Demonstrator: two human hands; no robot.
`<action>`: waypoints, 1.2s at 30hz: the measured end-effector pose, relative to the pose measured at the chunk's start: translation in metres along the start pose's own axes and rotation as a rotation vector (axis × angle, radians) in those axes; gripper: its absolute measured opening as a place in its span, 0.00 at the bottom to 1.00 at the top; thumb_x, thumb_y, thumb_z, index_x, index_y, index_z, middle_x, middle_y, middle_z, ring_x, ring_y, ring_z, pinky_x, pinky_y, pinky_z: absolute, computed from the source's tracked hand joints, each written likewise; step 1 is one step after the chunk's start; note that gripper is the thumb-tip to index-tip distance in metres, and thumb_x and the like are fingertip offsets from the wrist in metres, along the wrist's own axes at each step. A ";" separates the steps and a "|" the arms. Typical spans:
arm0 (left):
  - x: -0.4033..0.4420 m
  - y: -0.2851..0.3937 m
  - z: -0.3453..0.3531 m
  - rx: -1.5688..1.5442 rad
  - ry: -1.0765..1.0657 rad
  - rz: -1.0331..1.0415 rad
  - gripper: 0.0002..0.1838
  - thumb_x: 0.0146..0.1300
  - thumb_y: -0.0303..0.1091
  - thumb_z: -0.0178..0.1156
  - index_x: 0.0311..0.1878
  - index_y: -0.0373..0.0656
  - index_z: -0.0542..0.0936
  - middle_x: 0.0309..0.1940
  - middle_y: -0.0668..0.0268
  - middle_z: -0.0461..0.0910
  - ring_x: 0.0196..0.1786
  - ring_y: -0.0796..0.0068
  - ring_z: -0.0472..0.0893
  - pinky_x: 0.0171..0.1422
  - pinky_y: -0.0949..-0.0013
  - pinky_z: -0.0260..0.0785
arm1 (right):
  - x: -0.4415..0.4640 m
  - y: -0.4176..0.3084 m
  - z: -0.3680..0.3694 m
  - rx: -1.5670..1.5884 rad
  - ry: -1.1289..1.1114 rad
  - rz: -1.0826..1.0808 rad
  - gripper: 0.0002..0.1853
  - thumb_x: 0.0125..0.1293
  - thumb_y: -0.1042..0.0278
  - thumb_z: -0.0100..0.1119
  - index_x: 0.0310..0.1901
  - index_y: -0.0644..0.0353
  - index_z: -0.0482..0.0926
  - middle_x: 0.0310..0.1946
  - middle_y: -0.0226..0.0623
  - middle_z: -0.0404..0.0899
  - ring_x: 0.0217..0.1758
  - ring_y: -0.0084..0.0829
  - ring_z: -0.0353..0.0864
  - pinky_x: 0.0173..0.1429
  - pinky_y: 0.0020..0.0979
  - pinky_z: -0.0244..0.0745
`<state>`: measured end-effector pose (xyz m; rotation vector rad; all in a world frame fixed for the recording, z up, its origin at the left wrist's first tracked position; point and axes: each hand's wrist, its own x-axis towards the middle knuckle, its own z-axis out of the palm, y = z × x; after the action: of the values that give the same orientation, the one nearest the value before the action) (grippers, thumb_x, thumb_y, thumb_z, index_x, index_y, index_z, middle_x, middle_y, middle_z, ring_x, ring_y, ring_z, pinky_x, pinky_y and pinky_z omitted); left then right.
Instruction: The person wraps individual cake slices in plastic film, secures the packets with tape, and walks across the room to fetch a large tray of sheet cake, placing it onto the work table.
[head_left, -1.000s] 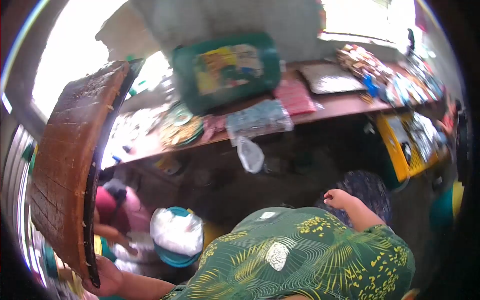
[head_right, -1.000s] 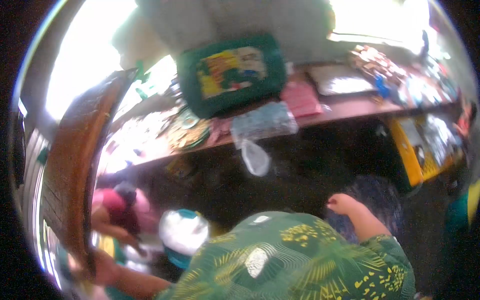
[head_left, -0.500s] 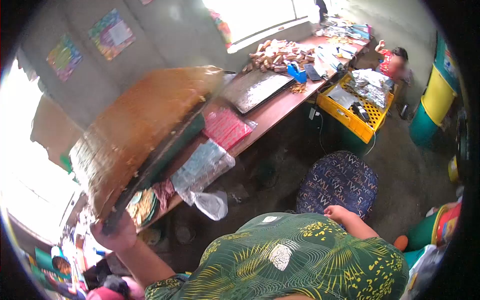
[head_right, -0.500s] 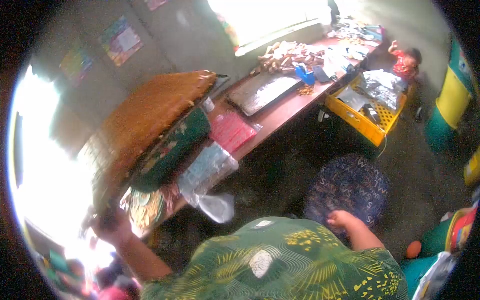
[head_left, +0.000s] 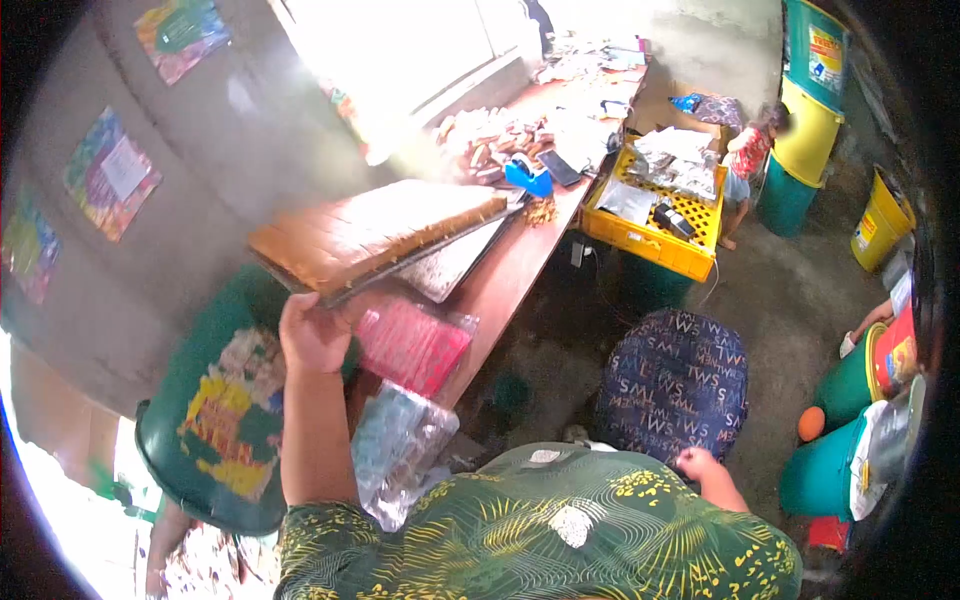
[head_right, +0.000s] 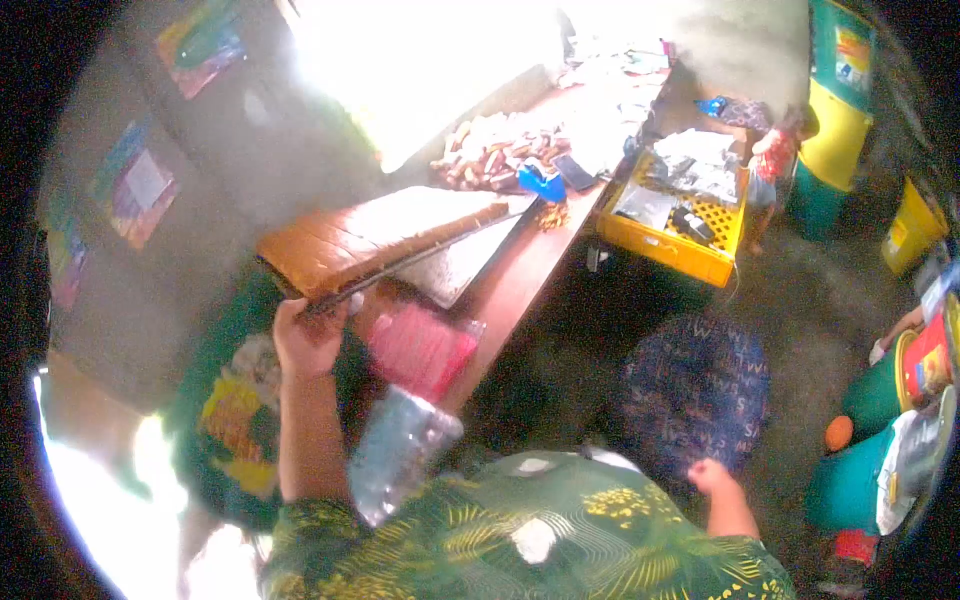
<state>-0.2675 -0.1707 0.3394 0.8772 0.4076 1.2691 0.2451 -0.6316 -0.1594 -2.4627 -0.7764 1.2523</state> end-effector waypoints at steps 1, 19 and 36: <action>0.027 -0.015 -0.022 0.024 -0.010 -0.051 0.23 0.60 0.32 0.57 0.58 0.33 0.78 0.54 0.52 0.85 0.54 0.53 0.86 0.61 0.46 0.83 | -0.009 0.011 0.002 -0.060 -0.011 0.005 0.21 0.65 0.50 0.71 0.55 0.52 0.87 0.54 0.43 0.88 0.54 0.37 0.88 0.61 0.42 0.81; 0.163 -0.251 -0.183 -0.036 0.765 -0.277 0.25 0.52 0.33 0.55 0.56 0.38 0.78 0.52 0.57 0.83 0.54 0.53 0.83 0.62 0.46 0.78 | 0.209 -0.237 -0.180 0.182 0.342 -0.313 0.14 0.67 0.64 0.70 0.49 0.61 0.84 0.42 0.38 0.88 0.45 0.30 0.85 0.53 0.35 0.81; 0.079 -0.251 -0.176 1.779 0.040 0.029 0.35 0.62 0.44 0.67 0.72 0.44 0.73 0.73 0.52 0.63 0.76 0.48 0.62 0.81 0.47 0.54 | 0.202 -0.325 -0.013 -0.786 -0.330 -0.381 0.20 0.63 0.47 0.63 0.41 0.55 0.90 0.43 0.47 0.89 0.45 0.48 0.89 0.52 0.47 0.84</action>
<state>-0.2054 -0.0466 0.0552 2.2818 1.6464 0.6772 0.2431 -0.2500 -0.1352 -2.4381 -2.0451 1.3891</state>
